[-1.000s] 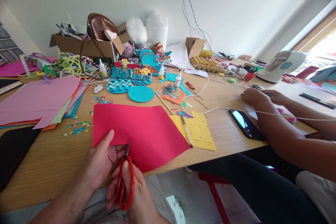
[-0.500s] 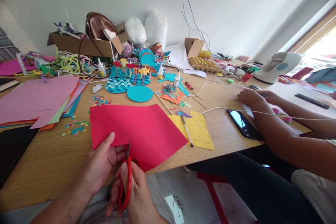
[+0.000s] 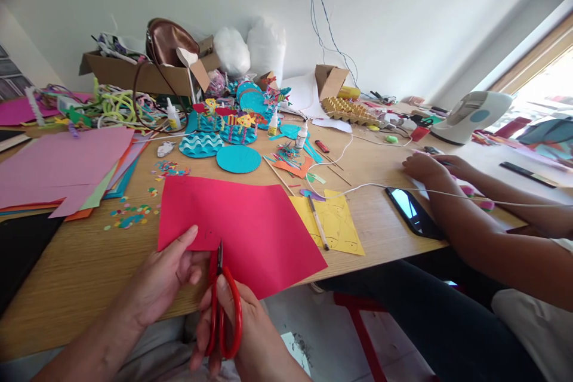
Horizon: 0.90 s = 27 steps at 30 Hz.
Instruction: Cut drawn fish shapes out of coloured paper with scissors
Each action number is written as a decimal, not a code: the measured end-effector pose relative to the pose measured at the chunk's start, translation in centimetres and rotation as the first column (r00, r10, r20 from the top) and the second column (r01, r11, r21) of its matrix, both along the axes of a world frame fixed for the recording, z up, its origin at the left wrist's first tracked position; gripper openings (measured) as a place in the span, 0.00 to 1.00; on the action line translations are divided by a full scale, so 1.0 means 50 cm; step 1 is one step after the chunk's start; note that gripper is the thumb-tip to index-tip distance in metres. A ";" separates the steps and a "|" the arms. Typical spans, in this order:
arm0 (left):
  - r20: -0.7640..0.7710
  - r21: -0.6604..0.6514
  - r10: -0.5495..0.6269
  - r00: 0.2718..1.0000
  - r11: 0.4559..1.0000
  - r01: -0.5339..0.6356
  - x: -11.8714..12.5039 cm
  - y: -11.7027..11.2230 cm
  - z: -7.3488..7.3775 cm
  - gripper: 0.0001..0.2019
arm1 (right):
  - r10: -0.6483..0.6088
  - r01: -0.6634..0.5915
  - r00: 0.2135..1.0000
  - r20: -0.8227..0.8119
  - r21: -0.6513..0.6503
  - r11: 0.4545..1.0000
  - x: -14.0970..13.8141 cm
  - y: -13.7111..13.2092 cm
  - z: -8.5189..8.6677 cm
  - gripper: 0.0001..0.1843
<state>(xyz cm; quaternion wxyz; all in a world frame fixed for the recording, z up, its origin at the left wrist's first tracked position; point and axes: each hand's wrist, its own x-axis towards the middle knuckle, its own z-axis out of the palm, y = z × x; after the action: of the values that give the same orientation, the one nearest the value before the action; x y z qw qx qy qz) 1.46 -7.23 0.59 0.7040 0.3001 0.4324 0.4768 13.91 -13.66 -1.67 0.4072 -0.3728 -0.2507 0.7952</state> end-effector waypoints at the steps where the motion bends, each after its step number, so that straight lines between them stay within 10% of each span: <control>1: 0.001 -0.009 -0.005 1.000 1.000 0.005 0.000 0.001 0.001 0.12 | 0.000 0.000 1.000 0.004 0.003 1.000 -0.002 0.000 -0.001 0.26; 27: 0.040 -0.104 0.037 0.998 0.994 -0.033 0.002 0.015 0.004 0.07 | -0.098 0.090 0.993 0.065 0.115 0.989 -0.013 0.016 -0.007 0.26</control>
<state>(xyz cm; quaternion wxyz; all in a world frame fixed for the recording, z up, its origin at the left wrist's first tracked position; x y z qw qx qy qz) 1.59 -6.50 0.78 0.7192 0.2454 0.4467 0.4722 13.25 -12.86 -2.02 0.4553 -0.3888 -0.2911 0.7462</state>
